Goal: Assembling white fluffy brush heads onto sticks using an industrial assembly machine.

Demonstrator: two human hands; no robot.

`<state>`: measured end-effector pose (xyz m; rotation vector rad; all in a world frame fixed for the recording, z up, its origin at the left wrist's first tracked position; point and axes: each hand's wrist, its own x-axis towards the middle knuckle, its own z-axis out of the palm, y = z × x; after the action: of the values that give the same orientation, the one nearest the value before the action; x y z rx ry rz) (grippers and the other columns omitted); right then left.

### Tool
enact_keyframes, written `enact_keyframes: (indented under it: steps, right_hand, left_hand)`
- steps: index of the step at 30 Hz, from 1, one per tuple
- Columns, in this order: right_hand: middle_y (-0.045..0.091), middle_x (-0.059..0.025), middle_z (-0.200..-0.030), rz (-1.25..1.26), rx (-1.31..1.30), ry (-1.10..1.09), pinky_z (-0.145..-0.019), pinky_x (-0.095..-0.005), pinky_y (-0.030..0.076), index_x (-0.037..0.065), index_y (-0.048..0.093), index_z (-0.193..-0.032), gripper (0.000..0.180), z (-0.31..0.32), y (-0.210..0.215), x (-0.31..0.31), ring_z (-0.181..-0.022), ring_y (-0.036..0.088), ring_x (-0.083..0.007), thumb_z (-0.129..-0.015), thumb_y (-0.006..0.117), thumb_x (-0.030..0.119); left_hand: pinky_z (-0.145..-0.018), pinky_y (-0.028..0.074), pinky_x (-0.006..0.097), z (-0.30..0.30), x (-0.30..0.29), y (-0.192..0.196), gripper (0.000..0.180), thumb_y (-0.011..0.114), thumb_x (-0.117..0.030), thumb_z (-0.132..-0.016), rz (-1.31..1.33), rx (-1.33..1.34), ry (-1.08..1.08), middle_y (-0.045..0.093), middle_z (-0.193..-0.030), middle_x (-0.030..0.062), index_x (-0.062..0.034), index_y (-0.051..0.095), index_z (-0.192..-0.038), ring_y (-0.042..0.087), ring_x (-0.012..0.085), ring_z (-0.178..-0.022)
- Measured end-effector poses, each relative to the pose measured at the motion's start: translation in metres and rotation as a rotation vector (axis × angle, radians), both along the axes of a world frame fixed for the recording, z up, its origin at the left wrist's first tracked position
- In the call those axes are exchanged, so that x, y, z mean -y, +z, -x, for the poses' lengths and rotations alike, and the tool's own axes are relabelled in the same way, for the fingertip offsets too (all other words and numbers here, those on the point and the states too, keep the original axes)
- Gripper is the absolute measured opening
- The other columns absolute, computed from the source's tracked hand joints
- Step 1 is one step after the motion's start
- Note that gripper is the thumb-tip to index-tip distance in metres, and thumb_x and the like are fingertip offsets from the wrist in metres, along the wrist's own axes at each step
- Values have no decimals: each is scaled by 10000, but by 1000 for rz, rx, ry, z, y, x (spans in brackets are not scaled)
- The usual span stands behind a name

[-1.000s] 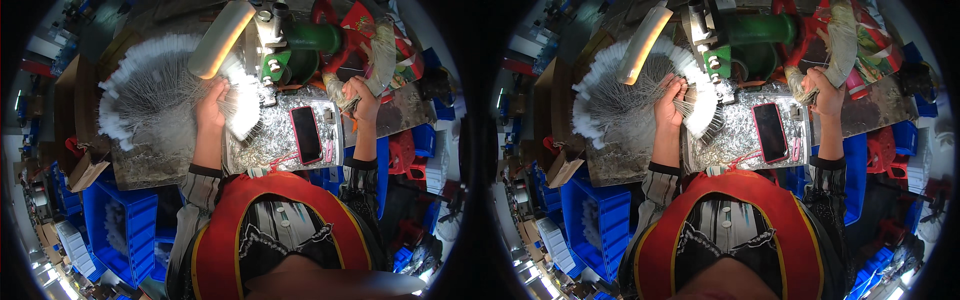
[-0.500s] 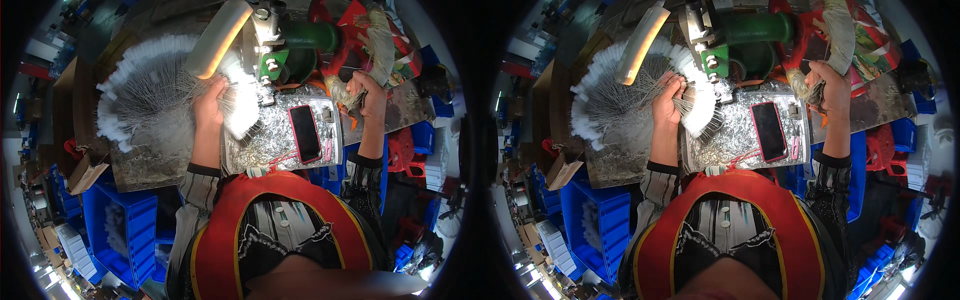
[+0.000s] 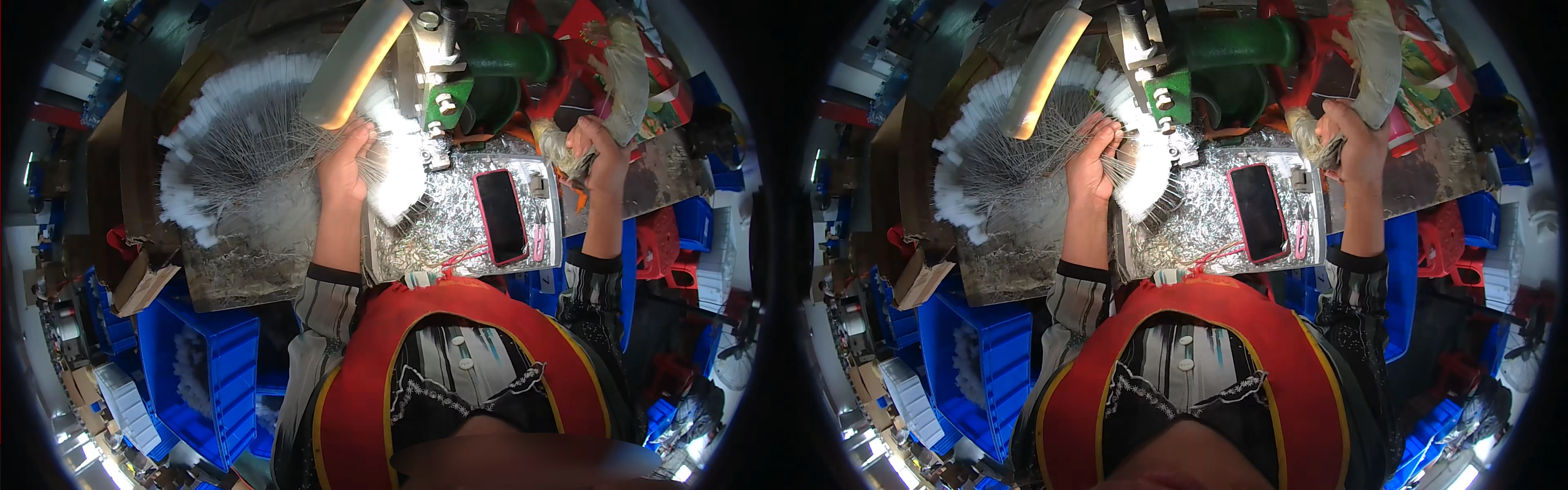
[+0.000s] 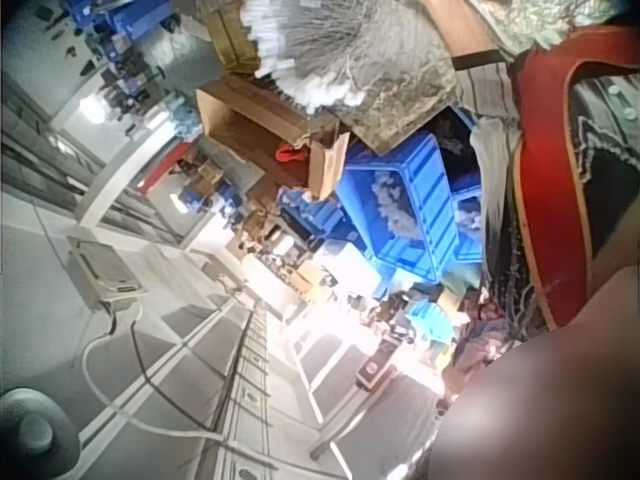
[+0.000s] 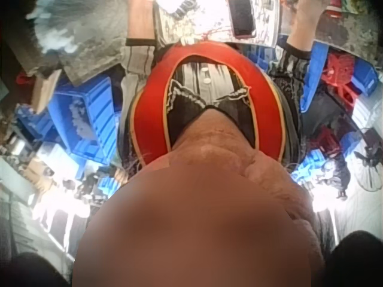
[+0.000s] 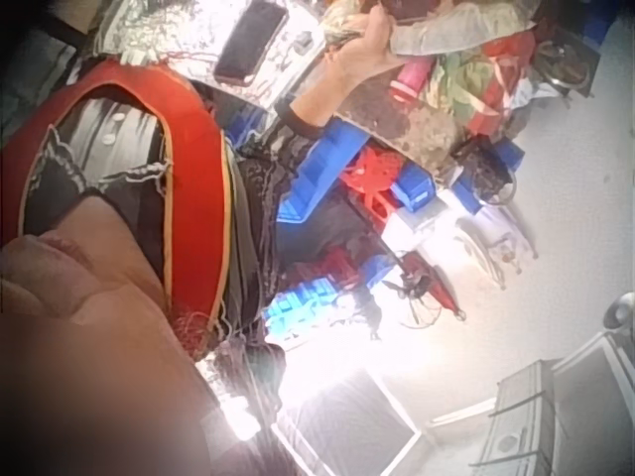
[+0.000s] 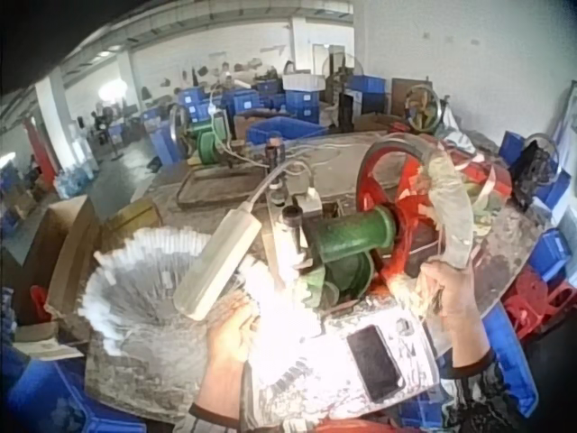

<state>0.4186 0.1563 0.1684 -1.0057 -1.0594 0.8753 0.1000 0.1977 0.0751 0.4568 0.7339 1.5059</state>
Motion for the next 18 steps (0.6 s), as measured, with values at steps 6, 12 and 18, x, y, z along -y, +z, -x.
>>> enact_keyframes:
  steps: [6,12,18]
  right_hand:
    - [493,-87,-545,-247,92,63,-523,-269,403,-11,494,-582,150,4,-43,-12,-470,471,-163,-727,529,6]
    - [447,-62,-466,1,-4,56,-497,-264,392,8,506,-558,168,3,3,1,-450,462,-151,-721,543,23]
    - [456,-56,-474,-11,4,-3,-470,-274,388,-1,520,-579,136,0,-3,1,-444,466,-159,-711,550,20]
  left_hand:
    - [-759,499,275,-2,0,7,343,569,109,-725,46,69,20,549,-909,119,47,474,-1049,576,195,-858]
    - [-740,502,274,7,2,0,353,569,127,-710,-6,93,91,561,-893,128,56,465,-1040,586,201,-814]
    - [-726,502,273,1,1,7,343,561,136,-708,56,81,129,569,-891,132,58,468,-1029,588,199,-796]
